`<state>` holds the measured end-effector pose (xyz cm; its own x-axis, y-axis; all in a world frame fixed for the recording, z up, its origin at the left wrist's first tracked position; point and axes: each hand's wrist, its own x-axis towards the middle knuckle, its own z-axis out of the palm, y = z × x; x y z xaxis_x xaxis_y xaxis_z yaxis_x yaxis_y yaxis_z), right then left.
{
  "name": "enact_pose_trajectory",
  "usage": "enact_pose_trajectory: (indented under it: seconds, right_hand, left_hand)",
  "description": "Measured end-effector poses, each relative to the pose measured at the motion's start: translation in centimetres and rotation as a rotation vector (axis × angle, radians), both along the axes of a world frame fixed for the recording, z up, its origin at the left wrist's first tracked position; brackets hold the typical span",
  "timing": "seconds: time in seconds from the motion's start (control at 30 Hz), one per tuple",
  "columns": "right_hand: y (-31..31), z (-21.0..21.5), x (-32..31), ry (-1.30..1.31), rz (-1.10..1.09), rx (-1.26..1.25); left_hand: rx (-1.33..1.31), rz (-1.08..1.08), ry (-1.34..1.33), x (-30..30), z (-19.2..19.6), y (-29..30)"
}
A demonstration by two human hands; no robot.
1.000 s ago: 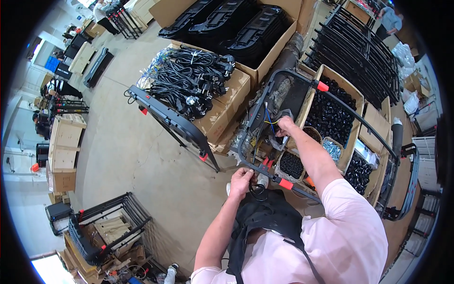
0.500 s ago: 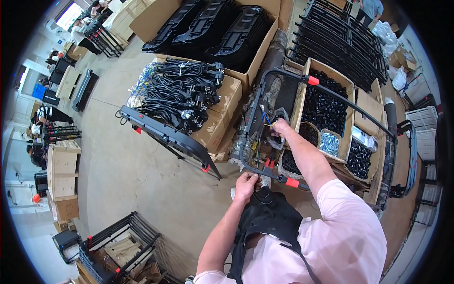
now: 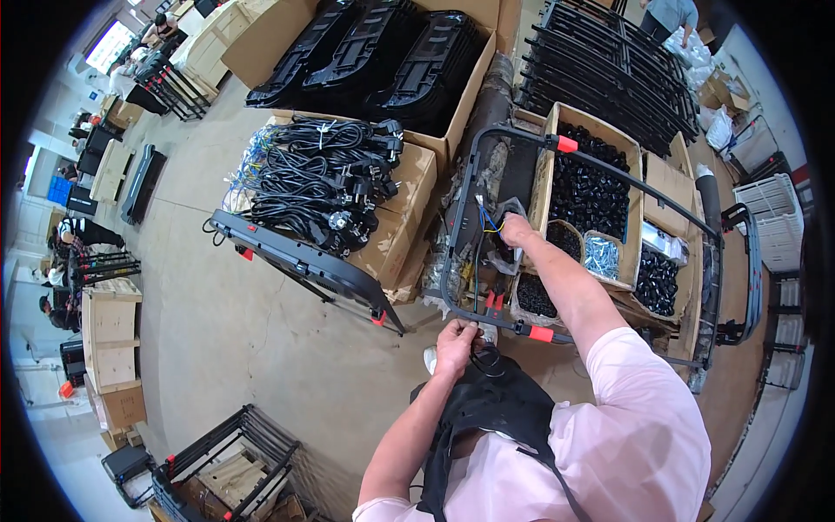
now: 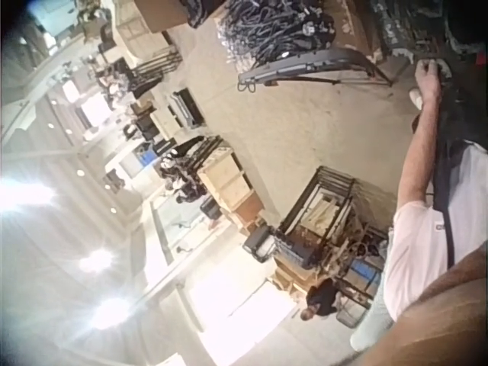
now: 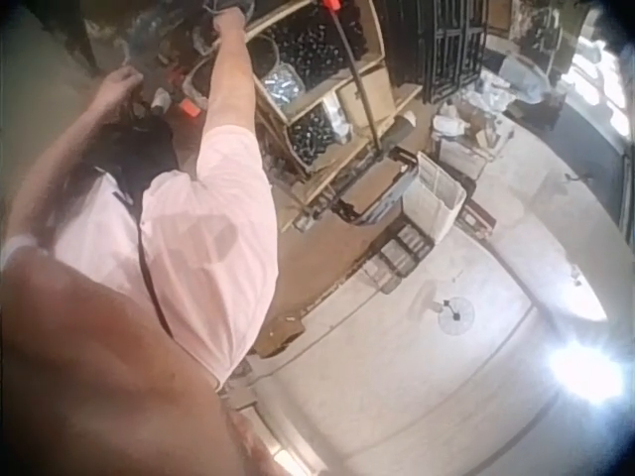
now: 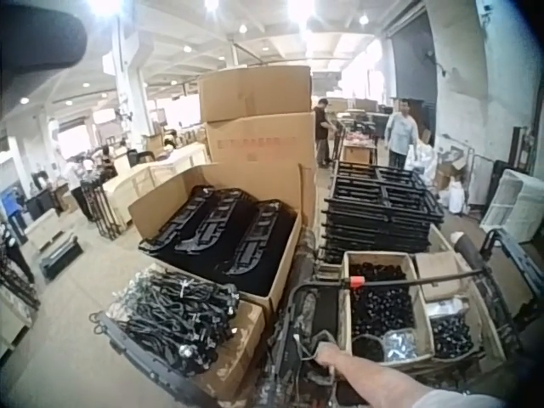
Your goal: Assembling plastic housing and internal components for fitness equipment using a pneumatic screwdriver.
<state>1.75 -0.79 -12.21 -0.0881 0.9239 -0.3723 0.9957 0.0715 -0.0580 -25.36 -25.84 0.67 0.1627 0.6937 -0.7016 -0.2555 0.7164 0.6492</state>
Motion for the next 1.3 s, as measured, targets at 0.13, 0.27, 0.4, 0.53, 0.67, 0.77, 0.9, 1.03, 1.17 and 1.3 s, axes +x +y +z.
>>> enact_pose_trajectory:
  seconds: [0.13, 0.27, 0.4, 0.53, 0.67, 0.77, 0.9, 1.03, 1.17, 1.3]
  right_hand:
    - [0.3, 2.4, 1.1, 0.047, -0.006, -0.028]
    - [0.2, 6.9, 0.3, 0.073, -0.062, 0.09]
    - [0.1, 12.3, 0.5, 0.054, -0.015, 0.168]
    - [-1.1, 17.7, 2.0, 0.148, -0.187, 0.126]
    - [-5.1, 21.2, 4.9, 0.589, -0.424, 0.119]
    - [-11.2, 24.5, 3.7, 0.934, -0.516, -0.018]
    - [-21.3, 27.8, -0.8, 1.204, -0.523, -0.24]
    - [-29.3, 25.6, -4.0, 1.482, -0.696, -0.459]
    - [-33.6, 17.9, -5.5, 1.59, -1.108, -0.523]
    - [-33.0, 9.6, -8.2, 1.571, -1.364, -0.407]
  left_hand:
    - [0.005, -0.008, -0.023, 0.7, 0.2, 0.1]
    - [-0.001, -0.002, -0.044, 0.4, 0.0, -0.2]
    - [0.033, -0.004, -0.032, 0.2, -0.4, -0.3]
    - [0.046, -0.043, -0.029, 0.1, -0.2, -0.3]
    - [0.05, -0.04, -0.076, 0.4, -0.8, -0.1]
    - [0.074, -0.011, -0.087, 0.4, -1.1, -0.2]
    - [0.065, -0.017, -0.074, -0.3, -1.3, 0.1]
    - [0.024, -0.049, -0.028, -0.5, 0.3, 0.5]
    - [0.007, -0.102, 0.013, -1.3, 0.9, 1.1]
    - [-0.013, -0.231, 0.135, -1.2, 2.0, 2.1]
